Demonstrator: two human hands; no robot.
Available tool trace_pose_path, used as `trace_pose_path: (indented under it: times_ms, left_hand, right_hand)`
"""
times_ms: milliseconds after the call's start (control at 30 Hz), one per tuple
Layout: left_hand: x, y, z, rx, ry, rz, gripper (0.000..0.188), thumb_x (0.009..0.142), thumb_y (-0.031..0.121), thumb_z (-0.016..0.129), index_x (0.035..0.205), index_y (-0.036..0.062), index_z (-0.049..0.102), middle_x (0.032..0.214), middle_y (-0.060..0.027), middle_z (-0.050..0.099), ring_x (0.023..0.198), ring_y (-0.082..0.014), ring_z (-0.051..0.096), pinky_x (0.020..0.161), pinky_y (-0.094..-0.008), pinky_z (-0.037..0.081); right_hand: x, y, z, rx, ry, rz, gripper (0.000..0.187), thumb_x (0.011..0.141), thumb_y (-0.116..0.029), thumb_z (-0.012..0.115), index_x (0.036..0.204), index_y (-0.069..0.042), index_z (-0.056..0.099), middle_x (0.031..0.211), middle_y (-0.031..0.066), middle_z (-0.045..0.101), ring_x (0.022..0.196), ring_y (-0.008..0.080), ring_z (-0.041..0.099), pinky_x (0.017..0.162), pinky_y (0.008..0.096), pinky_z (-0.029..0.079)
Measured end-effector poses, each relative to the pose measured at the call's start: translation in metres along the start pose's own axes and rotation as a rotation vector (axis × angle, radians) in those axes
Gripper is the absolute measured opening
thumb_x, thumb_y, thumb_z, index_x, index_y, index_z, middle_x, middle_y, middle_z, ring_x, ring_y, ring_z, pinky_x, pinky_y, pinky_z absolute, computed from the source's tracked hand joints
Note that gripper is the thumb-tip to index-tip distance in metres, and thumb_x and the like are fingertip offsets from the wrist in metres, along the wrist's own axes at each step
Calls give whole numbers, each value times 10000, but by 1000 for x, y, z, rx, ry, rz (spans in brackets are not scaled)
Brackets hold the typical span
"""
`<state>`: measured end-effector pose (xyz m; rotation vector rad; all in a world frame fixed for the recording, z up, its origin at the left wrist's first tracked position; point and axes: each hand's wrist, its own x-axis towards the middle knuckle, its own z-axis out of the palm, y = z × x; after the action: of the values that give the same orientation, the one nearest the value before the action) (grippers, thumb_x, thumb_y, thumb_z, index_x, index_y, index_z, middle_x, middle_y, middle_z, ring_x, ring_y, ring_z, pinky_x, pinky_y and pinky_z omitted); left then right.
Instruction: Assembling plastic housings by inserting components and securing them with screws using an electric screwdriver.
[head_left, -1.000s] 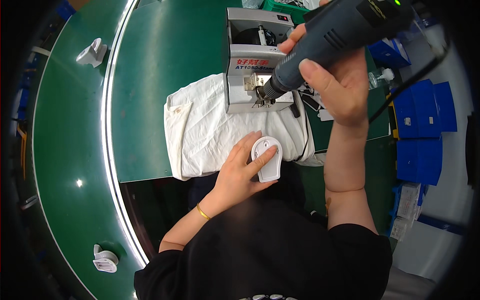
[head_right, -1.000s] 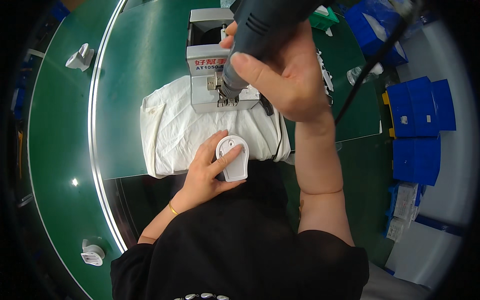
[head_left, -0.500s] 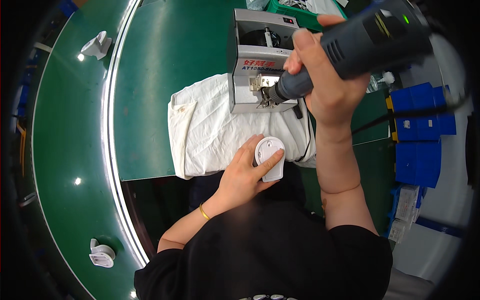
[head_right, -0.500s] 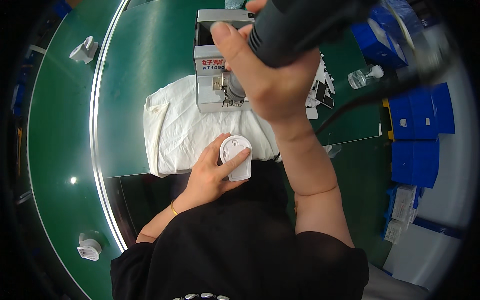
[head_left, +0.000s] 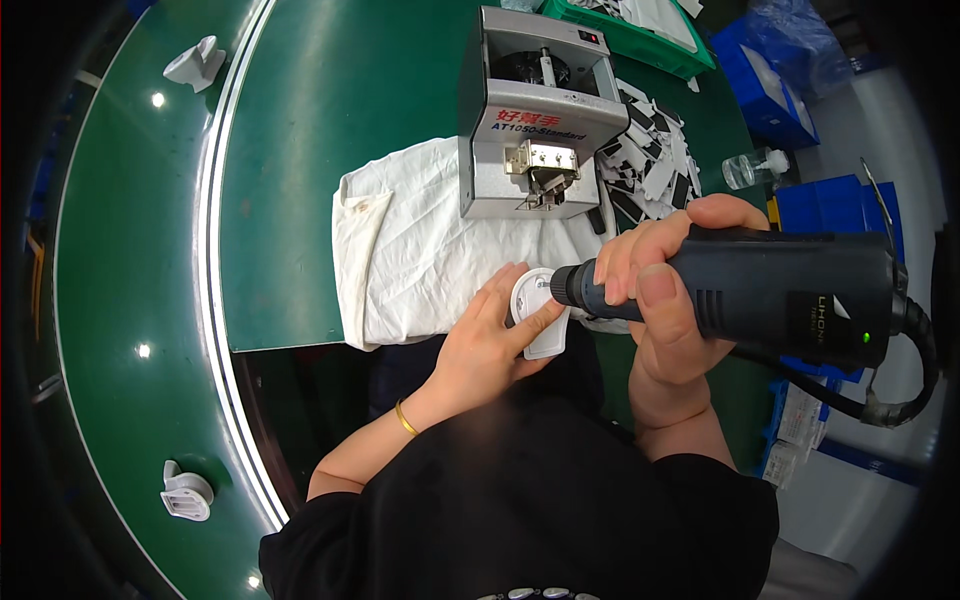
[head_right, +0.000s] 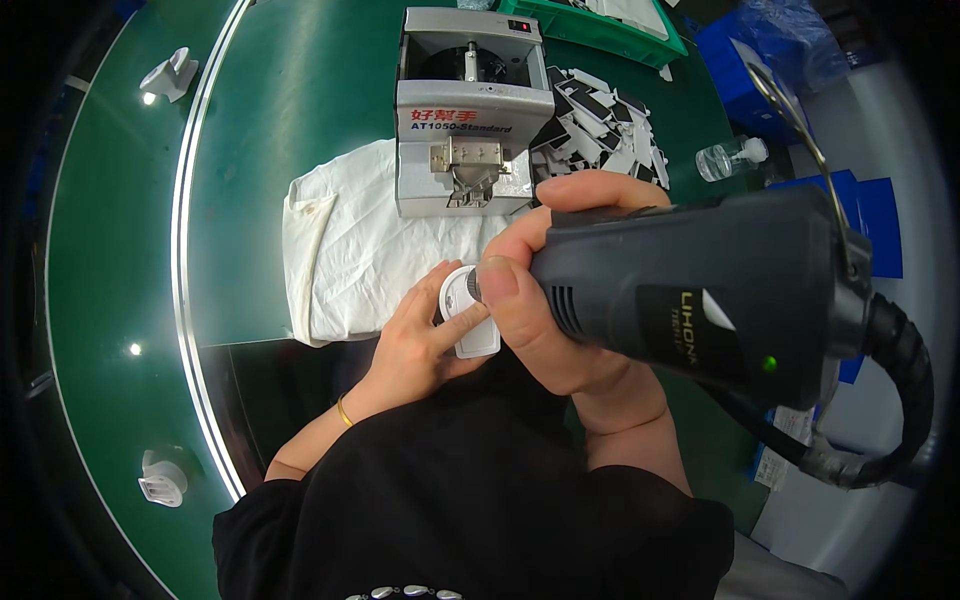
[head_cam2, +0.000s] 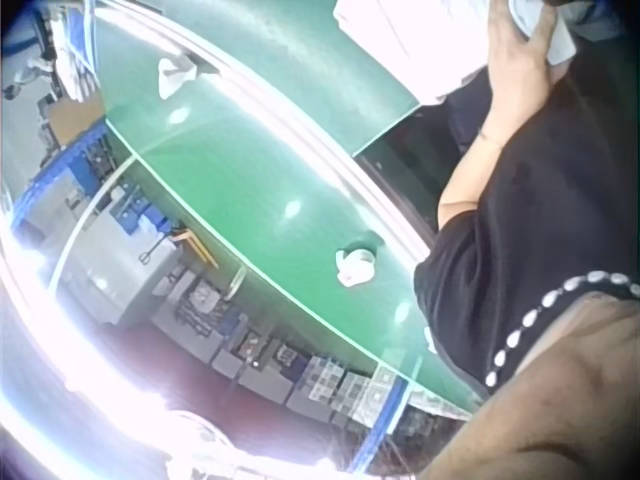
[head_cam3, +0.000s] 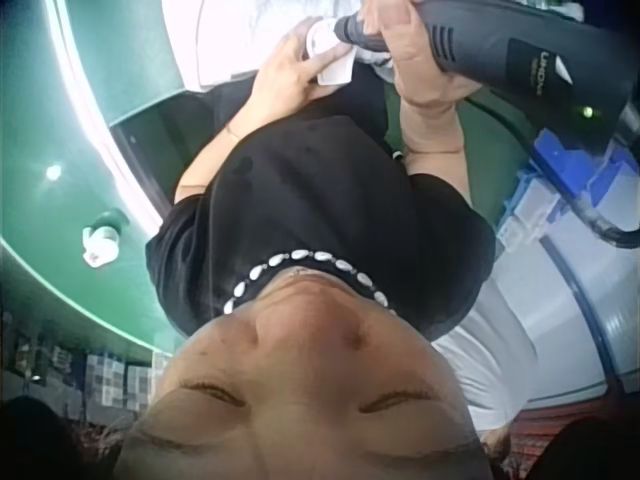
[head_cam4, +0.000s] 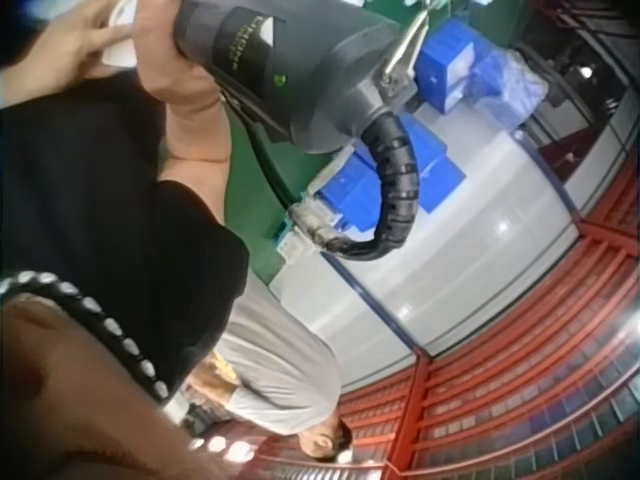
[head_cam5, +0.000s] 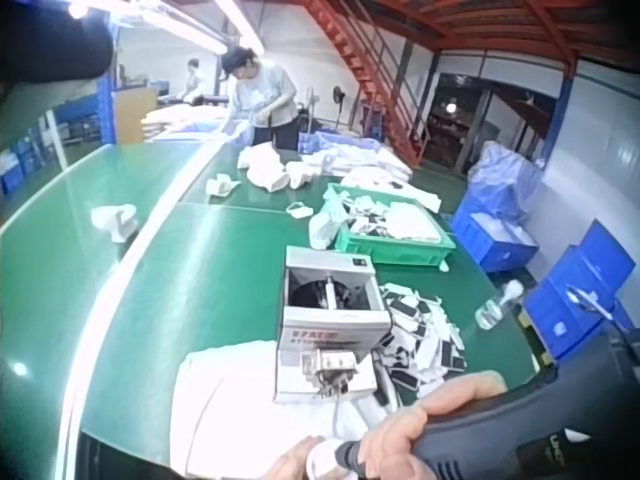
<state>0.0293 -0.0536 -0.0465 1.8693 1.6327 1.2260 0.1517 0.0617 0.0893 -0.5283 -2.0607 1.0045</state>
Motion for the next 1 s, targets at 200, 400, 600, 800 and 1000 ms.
trace_pose_path:
  times_ms: [200,400,600,800,1000]
  left_hand:
    - [-1,0,0,-12,1,-8,746,612,110,845,1316,217,621,1384,-252,439,1265,-423,481,1018,-428,457]
    - [0,0,1,4,10,-4,728,627,119,843,1314,213,622,1384,-255,441,1258,-425,489,1013,-425,461]
    - [0,1,0,17,11,-9,707,632,123,841,1303,196,627,1385,-260,440,1255,-426,491,1008,-425,466]
    - [-1,1,0,18,12,-10,709,628,110,841,1299,192,628,1386,-259,439,1244,-423,498,999,-424,472]
    - [0,6,-1,25,14,-22,709,628,101,840,1296,205,629,1400,-245,430,1229,-418,506,984,-418,481]
  right_hand:
    - [2,2,-3,-60,-41,-36,469,868,-64,624,1250,-64,352,784,77,546,642,156,549,676,366,496]
    - [2,4,4,10,-6,-10,428,869,-43,615,1208,-65,355,781,78,544,637,153,546,672,365,496]
    - [7,6,2,-14,-49,-65,410,872,-3,601,1200,-53,361,788,76,544,630,149,544,661,369,504]
    - [8,10,2,-22,-122,-93,398,871,2,612,1179,-39,362,795,84,548,625,153,548,650,371,510]
    - [5,17,19,270,31,5,385,819,27,666,1126,25,433,775,64,584,633,116,564,625,290,485]
